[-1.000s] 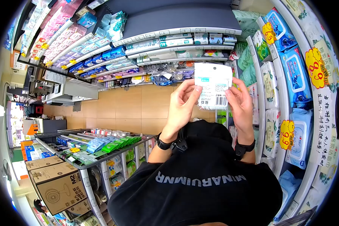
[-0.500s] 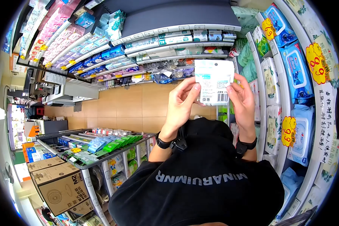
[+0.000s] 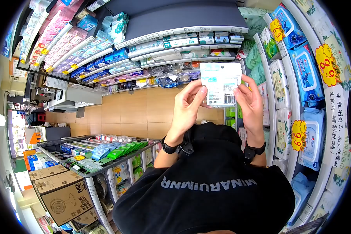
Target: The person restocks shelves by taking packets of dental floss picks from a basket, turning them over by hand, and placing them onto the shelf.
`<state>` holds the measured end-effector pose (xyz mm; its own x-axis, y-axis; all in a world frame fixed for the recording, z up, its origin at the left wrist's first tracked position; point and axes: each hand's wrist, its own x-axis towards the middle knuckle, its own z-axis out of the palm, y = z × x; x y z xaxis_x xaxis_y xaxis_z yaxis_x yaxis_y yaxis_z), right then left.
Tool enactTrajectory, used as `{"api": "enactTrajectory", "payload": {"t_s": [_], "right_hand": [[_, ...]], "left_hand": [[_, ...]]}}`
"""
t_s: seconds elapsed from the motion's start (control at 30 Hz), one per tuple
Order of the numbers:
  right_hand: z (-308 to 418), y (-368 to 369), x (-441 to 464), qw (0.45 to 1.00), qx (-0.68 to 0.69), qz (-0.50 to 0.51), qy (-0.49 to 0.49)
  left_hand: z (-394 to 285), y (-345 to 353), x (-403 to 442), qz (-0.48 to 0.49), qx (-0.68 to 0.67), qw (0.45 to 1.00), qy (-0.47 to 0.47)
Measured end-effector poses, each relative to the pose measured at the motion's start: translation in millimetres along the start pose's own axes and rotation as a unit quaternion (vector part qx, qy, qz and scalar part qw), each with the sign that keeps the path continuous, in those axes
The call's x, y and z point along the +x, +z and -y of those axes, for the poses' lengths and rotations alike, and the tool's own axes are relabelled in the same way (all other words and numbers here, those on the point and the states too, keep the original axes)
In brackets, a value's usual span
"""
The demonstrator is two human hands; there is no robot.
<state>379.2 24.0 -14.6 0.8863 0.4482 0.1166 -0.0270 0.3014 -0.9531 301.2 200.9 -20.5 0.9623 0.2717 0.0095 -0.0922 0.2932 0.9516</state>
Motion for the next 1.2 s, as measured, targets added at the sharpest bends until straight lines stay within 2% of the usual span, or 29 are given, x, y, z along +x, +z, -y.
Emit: {"api": "enactTrajectory", "payload": {"t_s": [0.5, 0.6, 0.67, 0.77, 0.8, 0.87, 0.97, 1.2], "right_hand": [[-2, 2, 7, 1.0, 0.021, -0.001, 0.009], [-7, 3, 9, 0.998, -0.029, -0.027, -0.045], [-8, 2, 10, 0.963, -0.224, -0.092, -0.12], [-11, -5, 8, 0.955, -0.259, -0.082, -0.121], [-12, -5, 7, 0.955, -0.26, -0.08, -0.122], [-13, -5, 6, 0.985, -0.166, -0.021, -0.035], [-8, 7, 6, 0.984, -0.164, -0.005, -0.07], [1, 15, 1, 0.983, -0.173, 0.017, -0.062]], "left_hand": [[3, -2, 6, 0.033, -0.016, 0.999, -0.009], [0, 1, 5, 0.038, -0.013, 0.999, -0.009], [-3, 1, 5, 0.04, -0.007, 0.999, -0.008], [-4, 2, 5, 0.051, 0.007, 0.999, -0.004], [-4, 2, 5, 0.056, 0.013, 0.998, -0.005], [-2, 2, 5, 0.061, 0.018, 0.998, -0.005], [-1, 3, 4, 0.059, 0.027, 0.998, -0.001], [-14, 11, 1, 0.071, 0.08, 0.994, 0.028]]}}
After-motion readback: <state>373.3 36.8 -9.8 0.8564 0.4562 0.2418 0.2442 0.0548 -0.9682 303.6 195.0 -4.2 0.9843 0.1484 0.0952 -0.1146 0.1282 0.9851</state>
